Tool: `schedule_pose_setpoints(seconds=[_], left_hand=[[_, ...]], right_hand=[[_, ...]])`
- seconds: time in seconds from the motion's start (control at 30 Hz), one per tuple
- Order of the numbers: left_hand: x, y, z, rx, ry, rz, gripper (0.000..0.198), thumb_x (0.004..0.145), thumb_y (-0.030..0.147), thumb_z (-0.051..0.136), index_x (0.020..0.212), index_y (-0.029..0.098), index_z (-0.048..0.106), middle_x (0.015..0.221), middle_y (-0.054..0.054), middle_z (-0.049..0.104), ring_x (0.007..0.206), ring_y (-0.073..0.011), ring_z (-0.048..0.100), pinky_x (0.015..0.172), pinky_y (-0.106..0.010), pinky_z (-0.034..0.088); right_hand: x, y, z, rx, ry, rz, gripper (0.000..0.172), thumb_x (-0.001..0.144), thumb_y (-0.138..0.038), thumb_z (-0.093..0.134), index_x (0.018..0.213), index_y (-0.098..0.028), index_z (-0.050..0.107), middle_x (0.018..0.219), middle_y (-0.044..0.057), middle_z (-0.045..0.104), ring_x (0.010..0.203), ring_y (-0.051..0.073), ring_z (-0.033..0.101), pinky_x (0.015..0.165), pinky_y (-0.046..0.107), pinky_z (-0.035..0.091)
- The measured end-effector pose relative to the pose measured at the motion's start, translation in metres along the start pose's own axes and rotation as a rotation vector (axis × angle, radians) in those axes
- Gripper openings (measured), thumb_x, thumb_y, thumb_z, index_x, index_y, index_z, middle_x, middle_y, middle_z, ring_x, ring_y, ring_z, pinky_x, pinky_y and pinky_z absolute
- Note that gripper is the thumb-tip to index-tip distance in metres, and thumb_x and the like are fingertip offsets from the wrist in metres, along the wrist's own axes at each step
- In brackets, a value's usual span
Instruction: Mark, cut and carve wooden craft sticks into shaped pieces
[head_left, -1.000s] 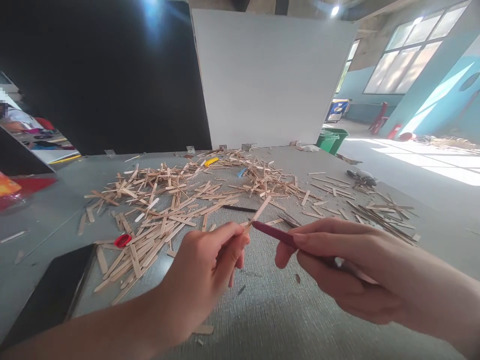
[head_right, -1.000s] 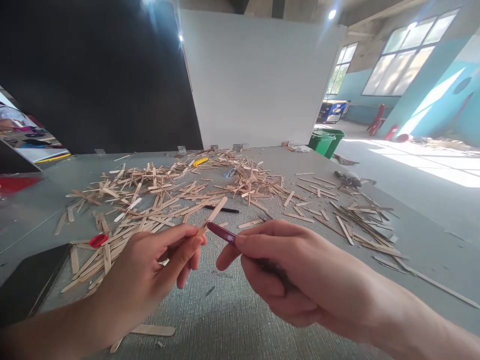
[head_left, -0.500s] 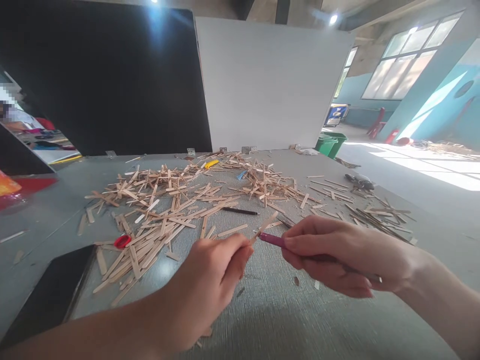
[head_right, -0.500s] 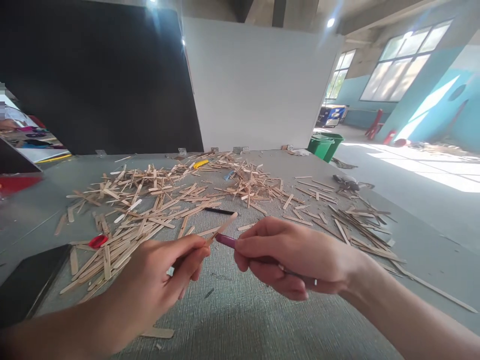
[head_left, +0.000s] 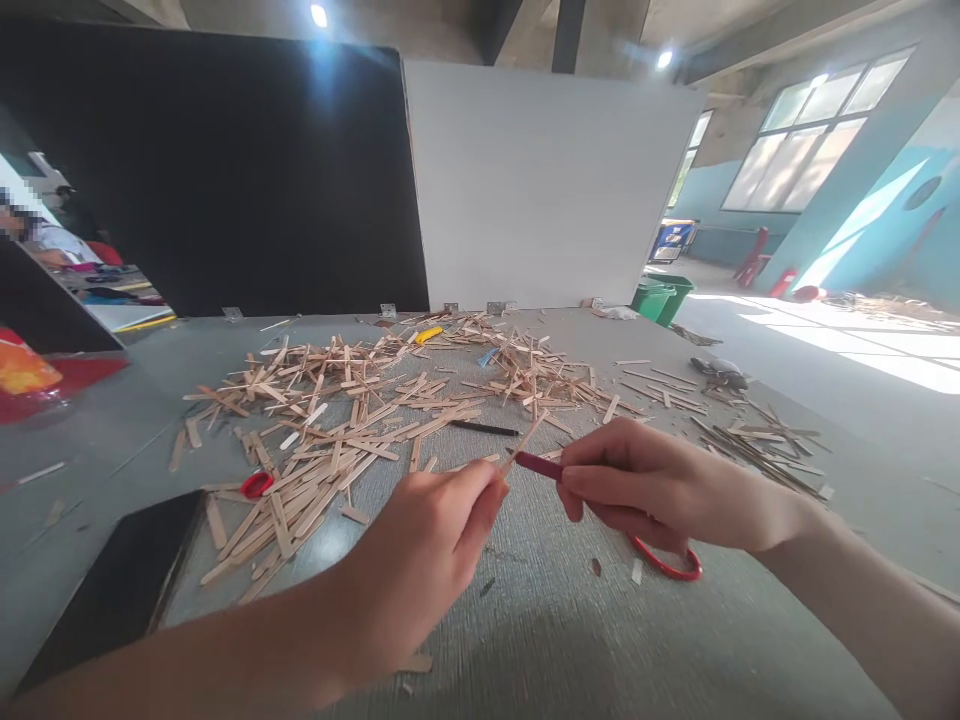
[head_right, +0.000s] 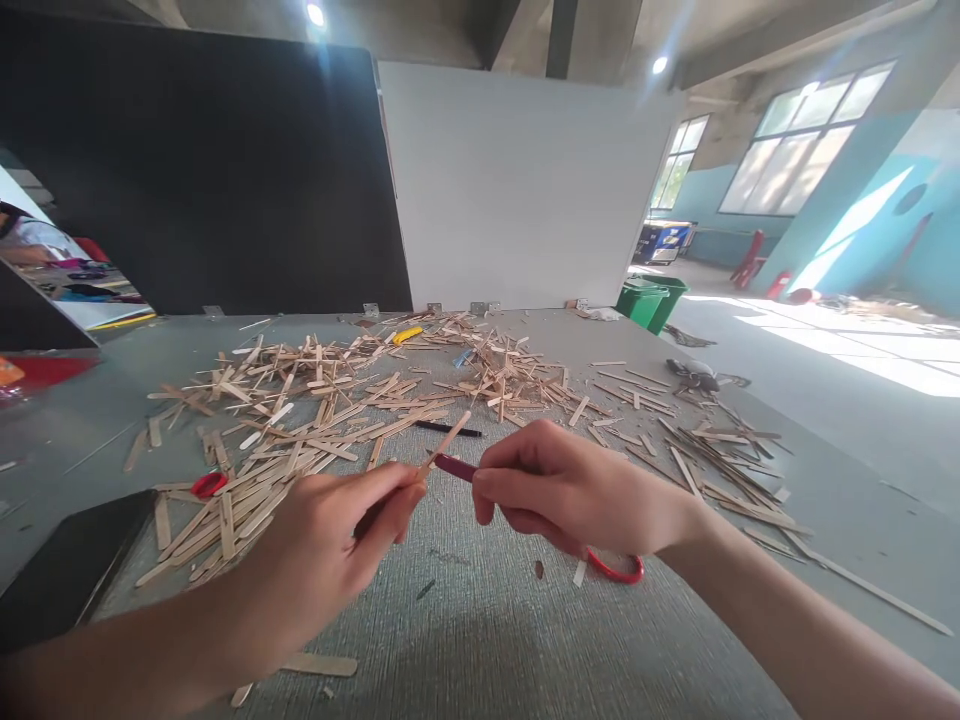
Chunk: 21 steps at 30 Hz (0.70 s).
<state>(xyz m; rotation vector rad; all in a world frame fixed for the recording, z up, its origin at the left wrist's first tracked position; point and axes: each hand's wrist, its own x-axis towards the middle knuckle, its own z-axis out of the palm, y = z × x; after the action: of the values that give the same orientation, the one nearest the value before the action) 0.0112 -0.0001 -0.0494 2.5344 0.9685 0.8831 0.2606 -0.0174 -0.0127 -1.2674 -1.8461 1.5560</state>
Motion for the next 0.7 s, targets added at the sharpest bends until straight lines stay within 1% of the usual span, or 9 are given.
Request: schedule_pose_setpoints(seconds=[0.07,0.13,0.2,0.3,0.37,0.47,0.6,0.7], left_hand=[[-0.002,0.002,0.001,-0.010,0.016,-0.011,0.032,0.104,0.020,0.044,0.073,0.022,0.048,0.055,0.009,0.045,0.043,-0.0085,0.038,0.048,-0.025,0.030],[-0.003,0.001,0.002,-0.018,0.037,-0.020,0.031,0.104,0.020,0.044,0.073,0.022,0.049,0.054,0.009,0.045,0.043,-0.0084,0.038,0.048,-0.025,0.030],[-0.004,0.000,0.004,-0.032,0.052,-0.034,0.031,0.104,0.021,0.045,0.074,0.022,0.051,0.054,0.009,0.045,0.044,-0.0084,0.037,0.047,-0.025,0.029],[-0.005,0.000,0.007,-0.072,0.053,-0.074,0.032,0.105,0.023,0.045,0.074,0.022,0.053,0.054,0.009,0.042,0.044,-0.0087,0.035,0.045,-0.025,0.027],[-0.005,0.000,0.008,-0.096,0.047,-0.093,0.032,0.106,0.026,0.044,0.075,0.021,0.054,0.054,0.009,0.043,0.044,-0.0089,0.036,0.045,-0.025,0.027],[-0.005,-0.001,0.008,-0.089,0.044,-0.085,0.033,0.107,0.028,0.042,0.078,0.021,0.055,0.057,0.008,0.049,0.045,-0.0086,0.039,0.046,-0.024,0.029],[-0.004,-0.001,0.005,-0.074,0.040,-0.062,0.031,0.107,0.027,0.043,0.081,0.020,0.058,0.057,0.008,0.051,0.045,-0.0080,0.039,0.047,-0.024,0.030],[-0.002,-0.002,0.005,-0.105,0.027,-0.091,0.033,0.107,0.028,0.044,0.078,0.020,0.058,0.054,0.009,0.047,0.043,-0.0077,0.037,0.046,-0.024,0.028]], right_hand=[[0.000,0.000,0.001,0.051,-0.011,0.005,0.034,0.105,-0.040,0.055,0.083,-0.018,0.065,0.048,-0.009,0.046,0.036,0.005,0.039,0.036,0.015,0.030],[-0.001,0.000,0.009,0.122,0.001,0.022,0.033,0.105,-0.041,0.054,0.084,-0.018,0.065,0.046,-0.011,0.043,0.035,0.005,0.036,0.036,0.015,0.031],[-0.002,0.000,0.020,0.157,0.039,0.036,0.032,0.106,-0.042,0.052,0.087,-0.019,0.064,0.047,-0.012,0.041,0.034,0.005,0.034,0.036,0.015,0.030],[-0.004,-0.002,0.031,0.137,0.098,0.051,0.032,0.106,-0.043,0.051,0.090,-0.019,0.064,0.052,-0.011,0.043,0.036,0.004,0.035,0.037,0.015,0.030],[-0.005,-0.003,0.033,0.120,0.123,0.056,0.033,0.107,-0.045,0.050,0.091,-0.019,0.064,0.054,-0.011,0.043,0.038,0.004,0.037,0.039,0.015,0.032],[-0.006,-0.004,0.031,0.105,0.140,0.048,0.033,0.107,-0.045,0.050,0.092,-0.019,0.064,0.054,-0.011,0.043,0.038,0.004,0.037,0.041,0.015,0.035],[-0.006,-0.005,0.022,0.125,0.095,0.056,0.034,0.105,-0.046,0.054,0.092,-0.018,0.068,0.055,-0.010,0.044,0.038,0.003,0.036,0.038,0.014,0.033],[-0.004,-0.003,0.018,0.291,0.067,0.064,0.045,0.107,-0.050,0.047,0.091,-0.016,0.071,0.055,-0.008,0.045,0.037,0.004,0.035,0.036,0.015,0.032]])
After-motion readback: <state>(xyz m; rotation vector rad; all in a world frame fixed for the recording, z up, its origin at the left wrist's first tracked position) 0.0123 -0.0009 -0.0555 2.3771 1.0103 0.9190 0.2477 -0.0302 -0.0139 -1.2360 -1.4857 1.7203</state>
